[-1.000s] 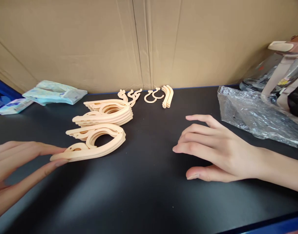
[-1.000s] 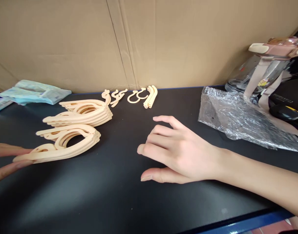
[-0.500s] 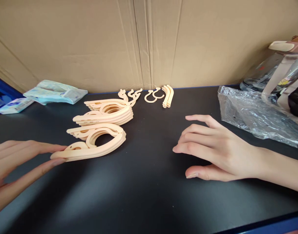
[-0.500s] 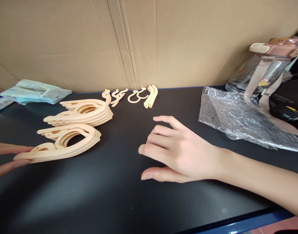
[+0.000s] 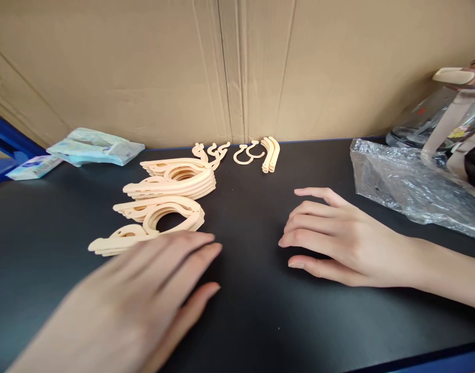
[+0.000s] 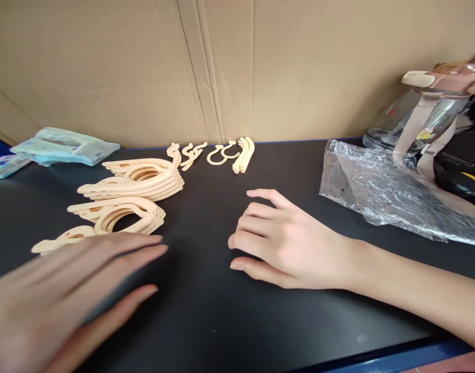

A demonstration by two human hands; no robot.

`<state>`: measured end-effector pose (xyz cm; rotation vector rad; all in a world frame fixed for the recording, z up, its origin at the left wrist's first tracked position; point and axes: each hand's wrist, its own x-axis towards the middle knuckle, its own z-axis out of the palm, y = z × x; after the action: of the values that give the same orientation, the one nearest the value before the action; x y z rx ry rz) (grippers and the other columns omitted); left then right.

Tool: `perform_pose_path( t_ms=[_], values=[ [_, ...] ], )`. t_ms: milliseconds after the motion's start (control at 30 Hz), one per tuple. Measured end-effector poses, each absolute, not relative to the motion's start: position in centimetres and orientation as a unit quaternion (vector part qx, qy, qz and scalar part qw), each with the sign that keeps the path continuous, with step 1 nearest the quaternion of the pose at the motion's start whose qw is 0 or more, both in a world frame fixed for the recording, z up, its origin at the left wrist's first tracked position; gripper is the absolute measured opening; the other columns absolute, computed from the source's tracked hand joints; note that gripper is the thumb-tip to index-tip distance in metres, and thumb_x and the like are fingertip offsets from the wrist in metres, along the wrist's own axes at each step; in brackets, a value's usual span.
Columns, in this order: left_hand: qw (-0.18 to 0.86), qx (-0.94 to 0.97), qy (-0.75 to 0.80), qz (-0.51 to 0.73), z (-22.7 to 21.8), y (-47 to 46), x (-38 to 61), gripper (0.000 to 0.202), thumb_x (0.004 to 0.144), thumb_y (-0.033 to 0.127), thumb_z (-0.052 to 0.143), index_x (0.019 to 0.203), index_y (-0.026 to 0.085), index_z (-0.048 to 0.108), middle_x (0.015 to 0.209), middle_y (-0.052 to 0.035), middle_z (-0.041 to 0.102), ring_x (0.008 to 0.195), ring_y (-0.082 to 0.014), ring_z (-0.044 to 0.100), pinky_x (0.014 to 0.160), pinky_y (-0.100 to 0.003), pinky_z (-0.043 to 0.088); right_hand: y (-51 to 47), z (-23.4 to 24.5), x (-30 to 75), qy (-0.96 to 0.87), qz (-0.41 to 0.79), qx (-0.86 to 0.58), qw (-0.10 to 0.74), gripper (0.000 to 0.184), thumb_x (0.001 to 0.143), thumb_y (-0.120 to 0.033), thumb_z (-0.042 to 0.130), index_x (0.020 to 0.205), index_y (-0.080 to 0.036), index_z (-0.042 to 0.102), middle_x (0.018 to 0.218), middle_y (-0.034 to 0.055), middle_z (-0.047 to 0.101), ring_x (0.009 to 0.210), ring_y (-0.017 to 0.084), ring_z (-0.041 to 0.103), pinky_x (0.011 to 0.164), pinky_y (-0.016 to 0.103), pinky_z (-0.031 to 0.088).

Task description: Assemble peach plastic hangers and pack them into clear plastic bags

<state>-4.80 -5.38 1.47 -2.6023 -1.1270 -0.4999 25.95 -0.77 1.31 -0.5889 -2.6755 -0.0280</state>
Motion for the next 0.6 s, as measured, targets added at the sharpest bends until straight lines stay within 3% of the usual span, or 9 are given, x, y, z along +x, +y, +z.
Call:
perform_pose_path(
  t_ms=[33, 167, 433, 600],
  values=[
    [0.163, -0.919, -0.323, -0.154, 1.2, -5.3, -3.1, 0.03, 0.1, 0.027, 0.051, 0.122, 0.013, 0.067, 0.121, -0.0078, 0.072, 0.11, -0.0263, 0.065, 0.097, -0.039, 0.042, -0.7, 1.3, 26.0, -0.957, -0.012, -0.213, 0.198, 0.02, 0.101, -0.029, 0.051, 0.094, -0.017, 0.066, 0.087, 0.0019, 0.069, 0.088, 0.016, 0.063, 0.111, 0.042, 0.032],
    [0.174, -0.934, -0.286, -0.128, 0.4, -3.7, 0.8, 0.04, 0.104, 0.024, 0.036, 0.122, 0.008, 0.068, 0.125, -0.0118, 0.071, 0.111, -0.0266, 0.068, 0.087, -0.038, 0.053, -0.5, 1.2, 25.9, -0.955, -0.028, -0.223, 0.195, 0.02, 0.1, -0.028, 0.051, 0.093, -0.016, 0.066, 0.087, 0.0015, 0.07, 0.089, 0.016, 0.063, 0.112, 0.042, 0.031],
    [0.127, -0.926, -0.318, -0.161, 0.0, -1.9, 2.1, 0.041, 0.101, 0.025, 0.039, 0.124, 0.007, 0.067, 0.125, -0.0121, 0.071, 0.113, -0.0286, 0.069, 0.086, -0.043, 0.06, 0.7, 1.2, 26.2, -0.944, -0.071, -0.278, 0.166, 0.023, 0.101, -0.031, 0.049, 0.108, -0.017, 0.065, 0.102, 0.0043, 0.07, 0.099, 0.02, 0.063, 0.112, 0.045, 0.031],
    [0.097, -0.927, -0.315, -0.177, -0.1, -1.9, 1.7, 0.04, 0.099, 0.025, 0.041, 0.124, 0.007, 0.067, 0.124, -0.0124, 0.072, 0.113, -0.0288, 0.069, 0.088, -0.044, 0.06, 4.0, 2.1, 24.7, -0.947, -0.09, -0.285, 0.121, 0.029, 0.102, -0.032, 0.044, 0.114, -0.015, 0.064, 0.112, 0.0089, 0.068, 0.107, 0.025, 0.061, 0.107, 0.047, 0.037]
  ],
)
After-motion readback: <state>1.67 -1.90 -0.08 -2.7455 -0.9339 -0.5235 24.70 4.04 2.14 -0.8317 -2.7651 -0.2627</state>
